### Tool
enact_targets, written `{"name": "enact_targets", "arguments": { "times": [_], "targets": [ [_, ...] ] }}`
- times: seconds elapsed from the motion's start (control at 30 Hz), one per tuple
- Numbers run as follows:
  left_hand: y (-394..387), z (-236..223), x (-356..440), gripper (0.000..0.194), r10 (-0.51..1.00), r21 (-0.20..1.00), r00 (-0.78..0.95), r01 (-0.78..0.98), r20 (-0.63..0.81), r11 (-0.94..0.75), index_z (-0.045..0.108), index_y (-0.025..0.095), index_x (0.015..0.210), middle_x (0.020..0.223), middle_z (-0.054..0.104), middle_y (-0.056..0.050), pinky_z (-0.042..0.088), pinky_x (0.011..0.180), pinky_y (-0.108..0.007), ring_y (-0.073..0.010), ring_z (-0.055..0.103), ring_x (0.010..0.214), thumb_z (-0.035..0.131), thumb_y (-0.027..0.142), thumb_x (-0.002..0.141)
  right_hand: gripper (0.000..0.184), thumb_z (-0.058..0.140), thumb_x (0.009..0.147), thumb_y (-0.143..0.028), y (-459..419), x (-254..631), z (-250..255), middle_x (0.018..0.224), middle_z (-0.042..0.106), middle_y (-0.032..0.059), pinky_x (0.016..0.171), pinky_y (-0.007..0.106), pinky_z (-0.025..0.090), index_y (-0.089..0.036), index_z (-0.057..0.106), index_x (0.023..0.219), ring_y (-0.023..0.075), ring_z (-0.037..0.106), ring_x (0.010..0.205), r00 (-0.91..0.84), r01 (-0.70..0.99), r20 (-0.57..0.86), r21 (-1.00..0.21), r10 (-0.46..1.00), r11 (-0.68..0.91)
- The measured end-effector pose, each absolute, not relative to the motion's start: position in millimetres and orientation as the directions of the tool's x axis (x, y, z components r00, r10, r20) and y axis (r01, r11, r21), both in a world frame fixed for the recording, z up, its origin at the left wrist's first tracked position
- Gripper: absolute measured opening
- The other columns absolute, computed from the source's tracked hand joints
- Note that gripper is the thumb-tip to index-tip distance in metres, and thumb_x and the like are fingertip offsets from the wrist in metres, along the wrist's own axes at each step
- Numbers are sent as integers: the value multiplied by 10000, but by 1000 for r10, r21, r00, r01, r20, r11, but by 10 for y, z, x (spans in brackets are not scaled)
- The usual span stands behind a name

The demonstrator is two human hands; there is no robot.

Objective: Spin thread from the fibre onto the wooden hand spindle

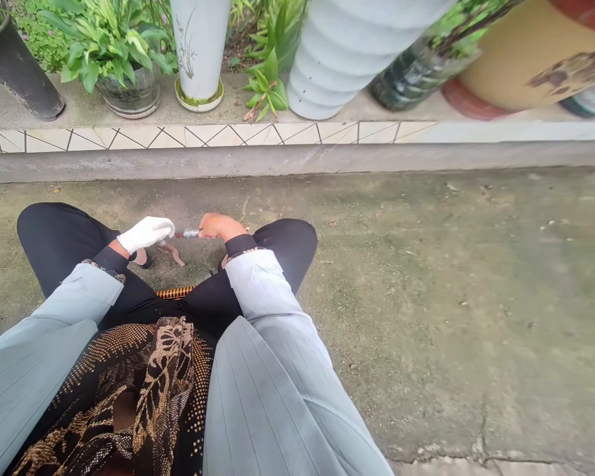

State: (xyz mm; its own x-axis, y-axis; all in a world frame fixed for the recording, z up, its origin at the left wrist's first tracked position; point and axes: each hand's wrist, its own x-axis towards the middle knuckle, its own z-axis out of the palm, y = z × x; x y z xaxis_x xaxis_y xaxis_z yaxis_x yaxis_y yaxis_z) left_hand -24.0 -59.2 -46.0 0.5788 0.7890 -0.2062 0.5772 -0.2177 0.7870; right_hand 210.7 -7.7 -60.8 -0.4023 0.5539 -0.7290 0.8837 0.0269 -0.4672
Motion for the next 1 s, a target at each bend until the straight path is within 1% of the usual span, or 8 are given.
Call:
{"name": "enact_targets", "arguments": {
  "times": [0.07, 0.17, 0.2, 0.27, 0.37, 0.6, 0.83, 1.0],
  "targets": [
    [-574, -468, -249, 247, 786, 792, 584, 571, -204, -218, 625, 145, 785, 707, 596, -12, 387, 582, -217, -114, 490, 616, 457, 323, 816, 123, 755, 719, -247, -138, 2071, -593, 549, 582, -11, 489, 229, 332, -141, 693, 722, 74, 453, 459, -534, 831, -793, -555, 293, 12],
    [-545, -575, -261, 235, 798, 851, 565, 507, -211, -134, 620, 144, 802, 681, 582, -8, 394, 571, -221, -111, 485, 597, 485, 336, 821, 270, 794, 668, -336, -188, 2092, -466, 620, 619, -16, 477, 198, 338, -120, 707, 805, 53, 460, 477, -762, 642, -647, -760, 26, -102],
    [-537, -619, -261, 240, 816, 876, 536, 475, -216, -81, 615, 144, 803, 644, 557, -3, 383, 547, -222, -107, 467, 566, 497, 351, 828, 303, 795, 667, -357, -189, 2122, -402, 642, 623, -15, 482, 193, 345, -115, 707, 828, 49, 458, 486, -830, 542, -556, -825, 56, -159],
    [-531, -689, -250, 269, 842, 920, 487, 390, -232, 29, 603, 144, 806, 564, 477, 17, 346, 500, -225, -97, 405, 498, 513, 394, 846, 311, 777, 696, -372, -171, 2202, -277, 665, 618, -17, 490, 187, 351, -114, 697, 851, 42, 441, 497, -879, 305, -370, -921, 302, -243],
    [-557, -704, -192, 306, 834, 953, 502, 291, -230, 88, 584, 145, 788, 521, 390, 41, 298, 477, -227, -83, 324, 455, 512, 433, 862, 235, 744, 742, -330, -124, 2292, -192, 629, 590, -19, 459, 178, 329, -113, 662, 781, 38, 416, 484, -698, 123, -263, -960, 666, -250],
    [-669, -550, -50, 251, 763, 910, 615, 406, -200, -89, 576, 141, 744, 584, 471, 20, 311, 535, -228, -93, 372, 515, 469, 357, 815, 66, 673, 772, -177, -101, 2178, -384, 593, 591, -19, 419, 164, 333, -114, 677, 789, 38, 407, 442, -517, 249, -402, -915, 756, -317],
    [-637, -653, -141, 313, 801, 790, 570, 570, -184, -225, 620, 147, 821, 640, 547, 1, 355, 597, -247, -124, 443, 555, 397, 361, 870, 125, 593, 832, -172, -38, 2186, -445, 561, 526, -24, 444, 188, 334, -139, 608, 713, 54, 404, 448, -379, 379, -436, -878, 816, -293],
    [-572, -671, -222, 300, 798, 592, 575, 712, -181, -379, 654, 164, 846, 747, 648, -33, 377, 643, -251, -154, 536, 643, 399, 316, 888, 153, 669, 784, -173, 35, 2236, -515, 513, 512, -2, 502, 239, 330, -165, 616, 641, 93, 445, 481, -207, 838, -504, -533, 839, -113]
  ]
}}
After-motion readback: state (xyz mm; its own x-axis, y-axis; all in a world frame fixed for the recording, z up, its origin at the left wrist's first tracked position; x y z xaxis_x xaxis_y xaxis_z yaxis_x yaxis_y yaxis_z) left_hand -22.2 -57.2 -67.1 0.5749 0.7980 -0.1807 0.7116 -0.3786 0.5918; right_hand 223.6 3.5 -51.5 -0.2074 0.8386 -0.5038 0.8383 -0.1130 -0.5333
